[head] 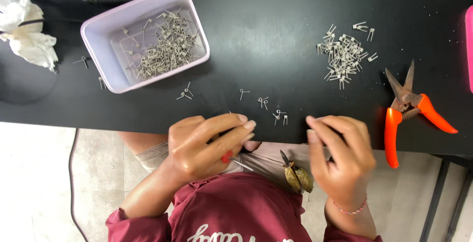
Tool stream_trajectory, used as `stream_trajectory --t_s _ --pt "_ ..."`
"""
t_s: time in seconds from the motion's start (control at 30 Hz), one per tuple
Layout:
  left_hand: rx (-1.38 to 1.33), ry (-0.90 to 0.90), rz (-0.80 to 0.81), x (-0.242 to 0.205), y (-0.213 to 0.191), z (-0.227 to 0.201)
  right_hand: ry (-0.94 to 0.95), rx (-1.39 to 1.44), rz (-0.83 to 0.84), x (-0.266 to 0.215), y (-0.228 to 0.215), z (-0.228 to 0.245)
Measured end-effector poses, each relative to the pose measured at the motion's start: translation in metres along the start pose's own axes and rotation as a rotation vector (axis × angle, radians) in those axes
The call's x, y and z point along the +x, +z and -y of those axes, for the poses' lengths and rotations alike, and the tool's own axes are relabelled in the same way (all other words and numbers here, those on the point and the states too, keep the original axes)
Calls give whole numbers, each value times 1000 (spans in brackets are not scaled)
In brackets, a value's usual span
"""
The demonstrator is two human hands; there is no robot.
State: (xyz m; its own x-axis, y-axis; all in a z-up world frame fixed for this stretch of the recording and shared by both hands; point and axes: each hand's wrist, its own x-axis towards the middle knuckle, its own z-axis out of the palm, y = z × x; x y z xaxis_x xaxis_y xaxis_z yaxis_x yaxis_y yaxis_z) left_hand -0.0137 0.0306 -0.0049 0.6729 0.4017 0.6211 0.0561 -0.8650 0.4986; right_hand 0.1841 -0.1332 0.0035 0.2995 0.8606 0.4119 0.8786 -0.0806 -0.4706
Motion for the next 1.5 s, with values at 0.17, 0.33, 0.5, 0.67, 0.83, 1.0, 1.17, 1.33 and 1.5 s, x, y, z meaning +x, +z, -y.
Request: stream_trajectory --t_s 0.17,0.33,0.5,0.67,0.83,1.0,1.17,1.33,1.5 --pt "-31 -35 -39 1 3 8 10 -93 14 -2 10 -3" --pt "-9 -11 0 -1 6 9 22 -124 13 -5 13 -5" --pt "-5 -9 -36 -1 8 9 34 -121 27 -6 13 -6" --pt "-4 -29 -9 -2 9 9 28 -117 69 -2 11 -4" --pt "8 -34 -15 -2 11 8 -8 -114 108 5 10 -1" --pt "13 -36 -30 -2 13 8 -15 -127 122 8 11 -2" --pt "4 -29 -13 0 11 8 -37 -152 150 8 13 -5" --pt "19 -19 -21 0 11 7 -56 -173 160 14 12 -1" --pt "20 -13 -9 -1 9 7 67 95 -10 24 6 6"
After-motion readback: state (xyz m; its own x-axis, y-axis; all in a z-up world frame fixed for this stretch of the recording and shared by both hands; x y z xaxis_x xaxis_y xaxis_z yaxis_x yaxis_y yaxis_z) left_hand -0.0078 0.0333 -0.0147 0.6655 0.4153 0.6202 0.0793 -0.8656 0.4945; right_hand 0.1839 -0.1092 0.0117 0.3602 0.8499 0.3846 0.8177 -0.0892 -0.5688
